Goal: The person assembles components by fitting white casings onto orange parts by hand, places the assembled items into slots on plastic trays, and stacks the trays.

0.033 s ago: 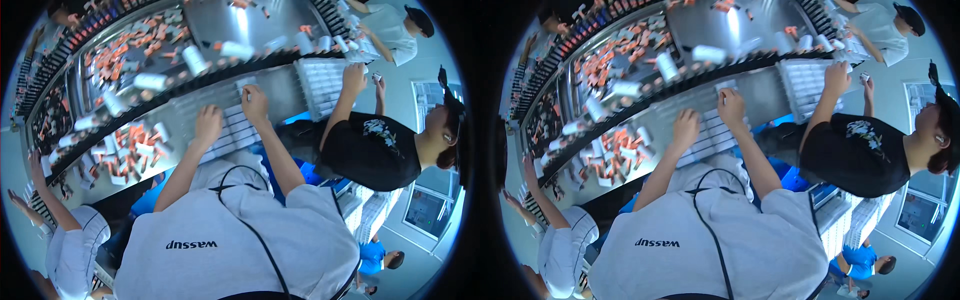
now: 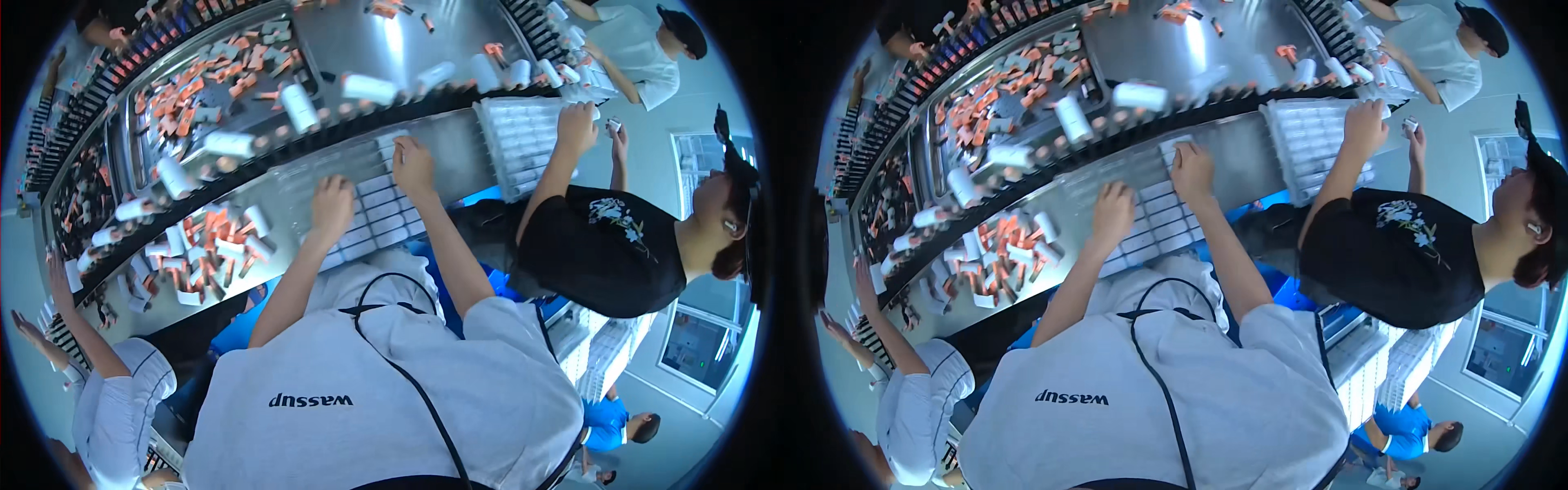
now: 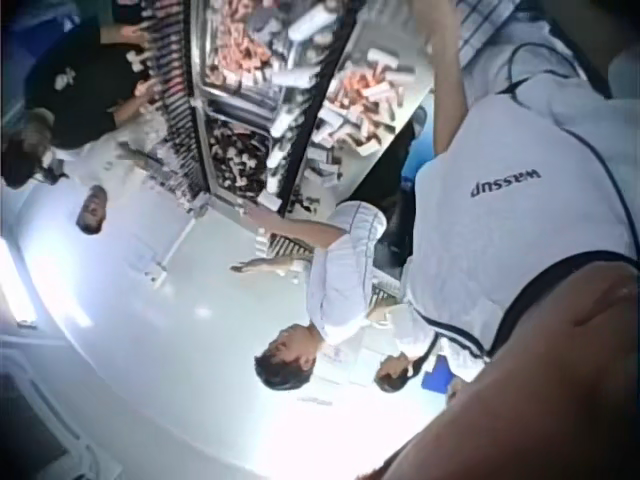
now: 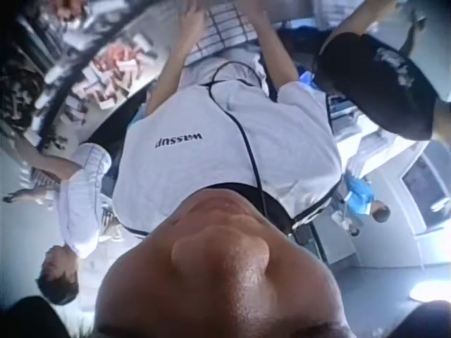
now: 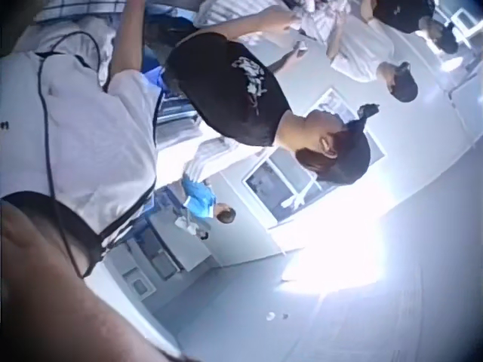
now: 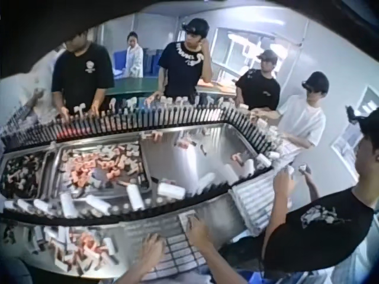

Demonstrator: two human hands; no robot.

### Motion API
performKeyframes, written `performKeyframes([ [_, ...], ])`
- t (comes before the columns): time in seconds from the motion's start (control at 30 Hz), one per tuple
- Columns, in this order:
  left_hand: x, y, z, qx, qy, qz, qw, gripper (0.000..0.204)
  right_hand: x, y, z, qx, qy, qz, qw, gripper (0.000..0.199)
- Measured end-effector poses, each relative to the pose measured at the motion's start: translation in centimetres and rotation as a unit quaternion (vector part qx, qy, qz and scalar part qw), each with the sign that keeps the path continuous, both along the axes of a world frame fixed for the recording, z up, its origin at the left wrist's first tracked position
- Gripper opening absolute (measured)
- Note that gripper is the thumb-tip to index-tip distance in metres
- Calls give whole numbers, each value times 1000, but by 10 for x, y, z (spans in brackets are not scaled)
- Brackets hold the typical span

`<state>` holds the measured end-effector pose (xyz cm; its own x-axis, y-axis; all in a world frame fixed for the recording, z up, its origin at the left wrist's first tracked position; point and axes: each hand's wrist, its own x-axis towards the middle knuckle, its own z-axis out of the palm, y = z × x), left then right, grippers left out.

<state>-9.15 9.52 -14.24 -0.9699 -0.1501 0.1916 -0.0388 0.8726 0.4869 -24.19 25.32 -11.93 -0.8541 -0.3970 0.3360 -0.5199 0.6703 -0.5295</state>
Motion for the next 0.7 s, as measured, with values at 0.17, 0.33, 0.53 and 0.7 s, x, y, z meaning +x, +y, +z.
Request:
performKeyframes([
  [0.17,4,8,-22,21,-11,33,999,27,-56,30,-40,67,37,122,990,25],
  [0.33,2,13,-12,20,-25,55,998,26,-76,25,-41,139,-45,137,980,24],
  [0.53,11,6,-14,84,-8,84,993,27,-76,22,-33,150,-23,164,975,21],
  [0.7,18,3,-12,63,-16,59,996,28,-40,33,-15,25,-101,110,989,27],
])
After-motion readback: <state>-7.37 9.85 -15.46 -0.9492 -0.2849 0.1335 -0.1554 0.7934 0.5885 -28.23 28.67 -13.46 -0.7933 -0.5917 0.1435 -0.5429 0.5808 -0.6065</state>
